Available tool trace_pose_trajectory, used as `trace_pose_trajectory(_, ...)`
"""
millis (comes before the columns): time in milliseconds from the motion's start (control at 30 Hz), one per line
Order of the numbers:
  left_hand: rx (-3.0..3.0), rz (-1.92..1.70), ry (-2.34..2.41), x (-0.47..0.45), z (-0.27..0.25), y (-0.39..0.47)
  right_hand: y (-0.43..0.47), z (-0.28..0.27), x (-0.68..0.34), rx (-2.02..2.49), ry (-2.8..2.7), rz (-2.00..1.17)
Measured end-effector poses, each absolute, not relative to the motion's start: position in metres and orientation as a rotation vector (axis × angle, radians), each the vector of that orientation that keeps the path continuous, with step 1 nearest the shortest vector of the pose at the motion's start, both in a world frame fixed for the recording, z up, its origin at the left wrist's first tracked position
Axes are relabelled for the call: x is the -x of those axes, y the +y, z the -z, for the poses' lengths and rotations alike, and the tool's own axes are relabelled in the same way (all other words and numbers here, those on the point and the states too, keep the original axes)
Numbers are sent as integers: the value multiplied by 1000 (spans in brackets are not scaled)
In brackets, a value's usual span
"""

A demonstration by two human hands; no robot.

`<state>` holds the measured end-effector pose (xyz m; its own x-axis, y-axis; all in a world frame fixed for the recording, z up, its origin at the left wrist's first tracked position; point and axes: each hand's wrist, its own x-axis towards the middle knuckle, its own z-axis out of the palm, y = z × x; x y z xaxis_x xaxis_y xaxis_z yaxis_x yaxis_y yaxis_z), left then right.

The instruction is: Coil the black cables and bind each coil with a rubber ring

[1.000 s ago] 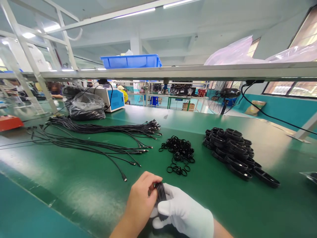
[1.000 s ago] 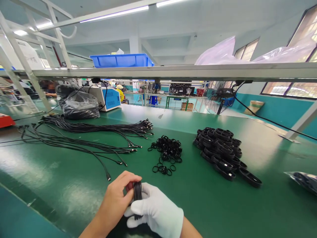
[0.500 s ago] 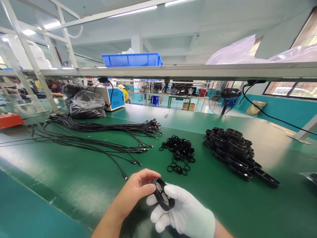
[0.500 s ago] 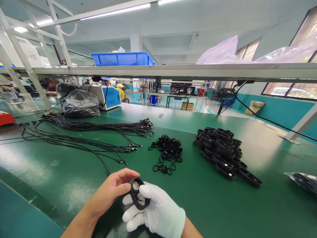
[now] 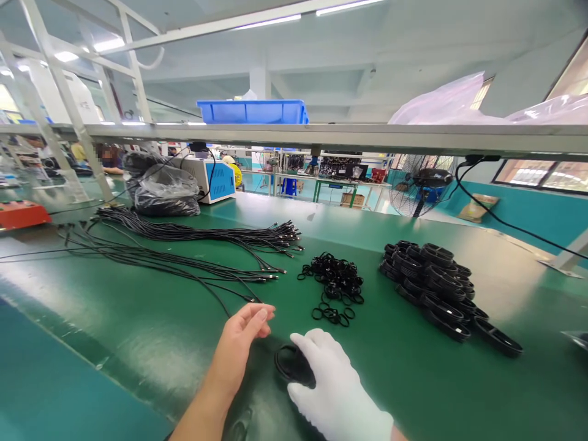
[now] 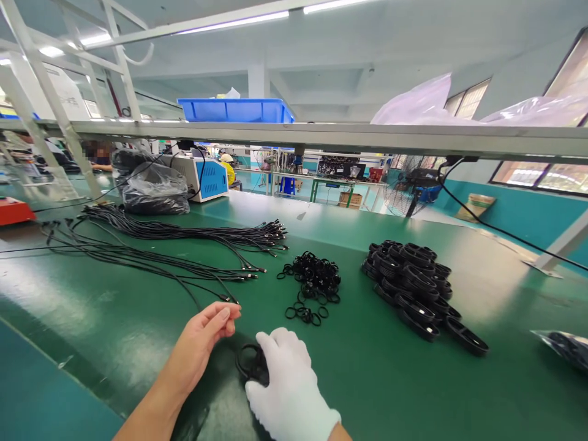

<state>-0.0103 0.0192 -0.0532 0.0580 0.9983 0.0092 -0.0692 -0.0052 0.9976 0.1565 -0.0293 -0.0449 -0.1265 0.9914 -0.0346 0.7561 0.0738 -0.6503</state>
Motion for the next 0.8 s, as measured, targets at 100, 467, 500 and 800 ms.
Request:
trace_pose_trajectory(100,-1205,-1193,1141,9,52,17,-29,48,-159,1824,-2101,-787)
trace_pose_trajectory(467,-1324,-1096,1261,8,44,15,-26,49,-163,1450,-2161,-736)
trace_pose_trajectory(500,-1325,-1104,1274,8,44,16,-26,50,-164,1399,-2124,-720)
trace_pose_trajectory(800,-1423,-1033,1459,26,62,30,-12,26,-179,1251,-1128,-1277)
